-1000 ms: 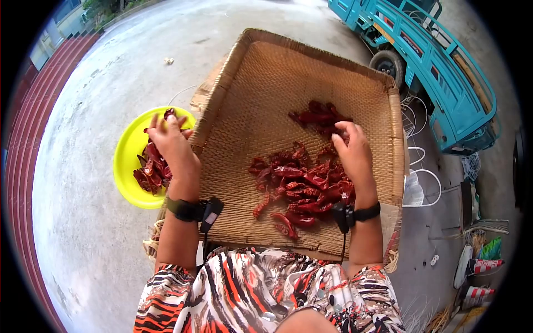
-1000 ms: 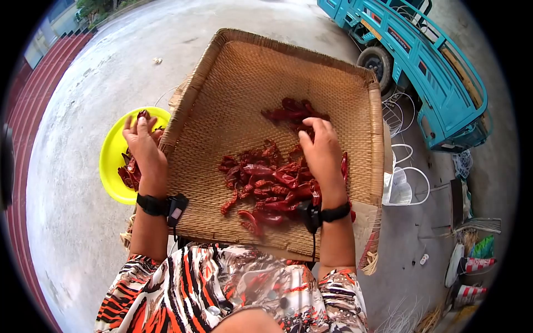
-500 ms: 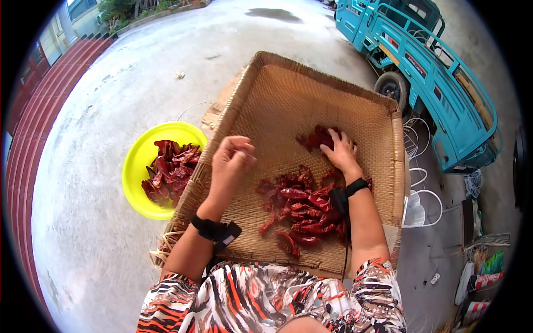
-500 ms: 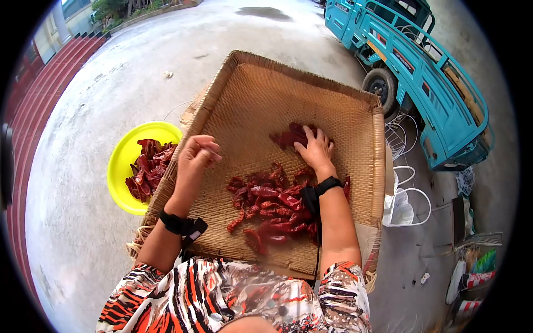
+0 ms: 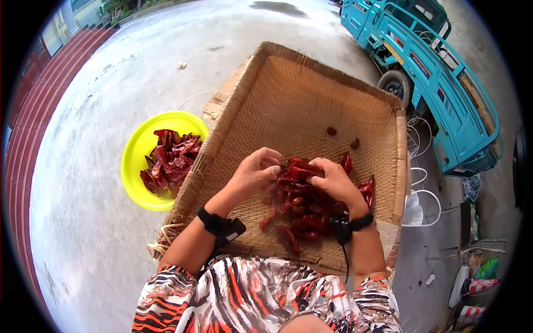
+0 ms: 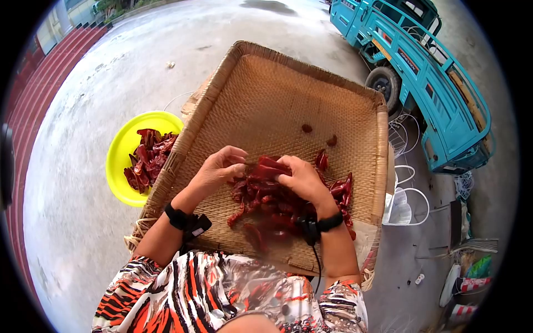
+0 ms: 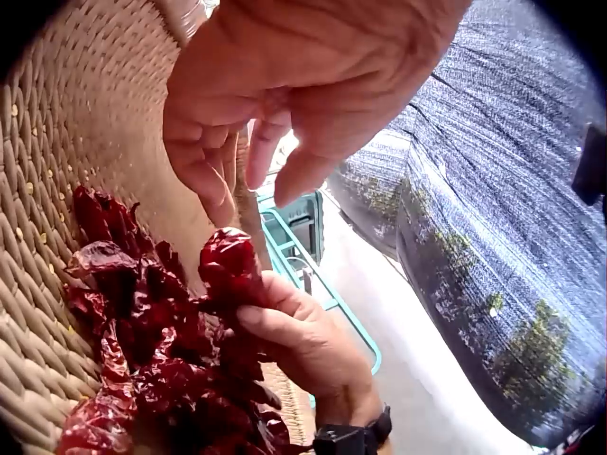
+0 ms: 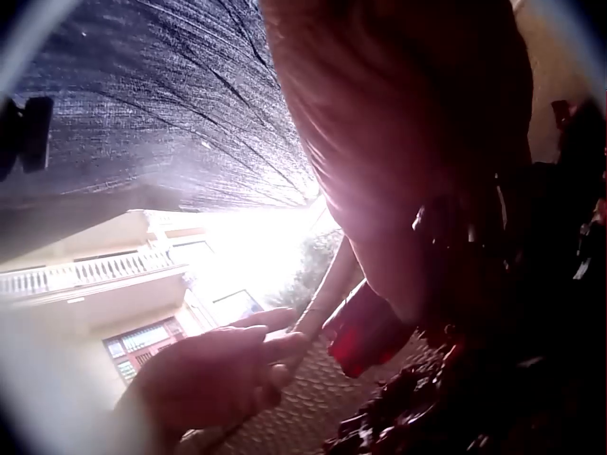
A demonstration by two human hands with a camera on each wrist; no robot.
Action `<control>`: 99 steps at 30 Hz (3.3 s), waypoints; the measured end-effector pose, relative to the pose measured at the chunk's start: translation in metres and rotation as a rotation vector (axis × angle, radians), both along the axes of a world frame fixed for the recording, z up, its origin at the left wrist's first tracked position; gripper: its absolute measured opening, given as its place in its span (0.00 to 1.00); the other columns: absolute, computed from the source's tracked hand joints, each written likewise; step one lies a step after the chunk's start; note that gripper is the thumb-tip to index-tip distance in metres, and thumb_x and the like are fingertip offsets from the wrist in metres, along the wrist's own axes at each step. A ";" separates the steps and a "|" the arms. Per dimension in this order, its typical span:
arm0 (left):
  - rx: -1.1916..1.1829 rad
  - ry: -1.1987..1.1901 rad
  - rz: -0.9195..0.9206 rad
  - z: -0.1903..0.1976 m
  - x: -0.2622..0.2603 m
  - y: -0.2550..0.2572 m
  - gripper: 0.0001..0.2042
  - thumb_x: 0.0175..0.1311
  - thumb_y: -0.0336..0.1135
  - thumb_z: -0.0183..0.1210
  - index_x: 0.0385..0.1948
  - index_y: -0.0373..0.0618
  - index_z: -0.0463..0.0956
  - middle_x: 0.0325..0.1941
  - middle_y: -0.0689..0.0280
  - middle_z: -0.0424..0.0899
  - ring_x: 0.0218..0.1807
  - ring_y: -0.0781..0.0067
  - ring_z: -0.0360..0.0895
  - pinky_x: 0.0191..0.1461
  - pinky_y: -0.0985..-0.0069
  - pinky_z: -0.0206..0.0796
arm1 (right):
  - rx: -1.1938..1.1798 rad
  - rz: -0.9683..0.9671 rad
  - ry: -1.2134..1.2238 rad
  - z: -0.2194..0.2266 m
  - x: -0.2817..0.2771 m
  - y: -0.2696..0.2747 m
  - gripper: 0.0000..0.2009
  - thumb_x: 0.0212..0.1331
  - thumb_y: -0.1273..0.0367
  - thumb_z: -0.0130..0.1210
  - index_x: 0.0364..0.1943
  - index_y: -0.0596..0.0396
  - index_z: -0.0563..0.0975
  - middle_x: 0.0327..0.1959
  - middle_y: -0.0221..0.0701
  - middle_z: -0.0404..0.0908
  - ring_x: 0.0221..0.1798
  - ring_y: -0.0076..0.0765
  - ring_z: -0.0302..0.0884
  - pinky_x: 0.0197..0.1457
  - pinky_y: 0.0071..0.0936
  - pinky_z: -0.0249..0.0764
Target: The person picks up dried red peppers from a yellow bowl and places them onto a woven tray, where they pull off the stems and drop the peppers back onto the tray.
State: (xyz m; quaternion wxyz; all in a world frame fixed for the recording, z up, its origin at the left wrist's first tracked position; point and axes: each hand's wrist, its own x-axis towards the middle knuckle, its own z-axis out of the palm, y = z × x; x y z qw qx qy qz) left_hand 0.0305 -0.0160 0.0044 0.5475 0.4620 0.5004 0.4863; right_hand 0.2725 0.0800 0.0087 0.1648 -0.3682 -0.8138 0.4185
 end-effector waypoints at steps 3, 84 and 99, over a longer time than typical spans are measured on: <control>0.081 0.035 -0.056 -0.004 0.004 0.001 0.18 0.68 0.39 0.62 0.54 0.41 0.72 0.40 0.69 0.78 0.39 0.84 0.75 0.39 0.83 0.70 | -0.081 -0.013 0.080 0.005 -0.005 -0.020 0.16 0.51 0.72 0.60 0.47 0.59 0.79 0.44 0.40 0.79 0.50 0.41 0.77 0.56 0.33 0.71; 0.061 -0.093 -0.146 0.001 0.000 -0.001 0.21 0.70 0.40 0.59 0.60 0.42 0.68 0.46 0.66 0.79 0.42 0.81 0.79 0.43 0.82 0.73 | -0.186 -0.357 0.370 0.019 0.013 -0.021 0.18 0.60 0.78 0.54 0.56 0.59 0.73 0.46 0.33 0.82 0.50 0.26 0.78 0.53 0.23 0.75; 0.189 -0.085 0.602 0.020 -0.027 0.003 0.12 0.66 0.27 0.55 0.50 0.43 0.71 0.43 0.64 0.82 0.32 0.82 0.77 0.31 0.85 0.66 | 0.405 -0.343 -0.183 0.040 0.040 -0.039 0.17 0.59 0.65 0.59 0.53 0.51 0.77 0.48 0.39 0.82 0.47 0.45 0.81 0.51 0.37 0.76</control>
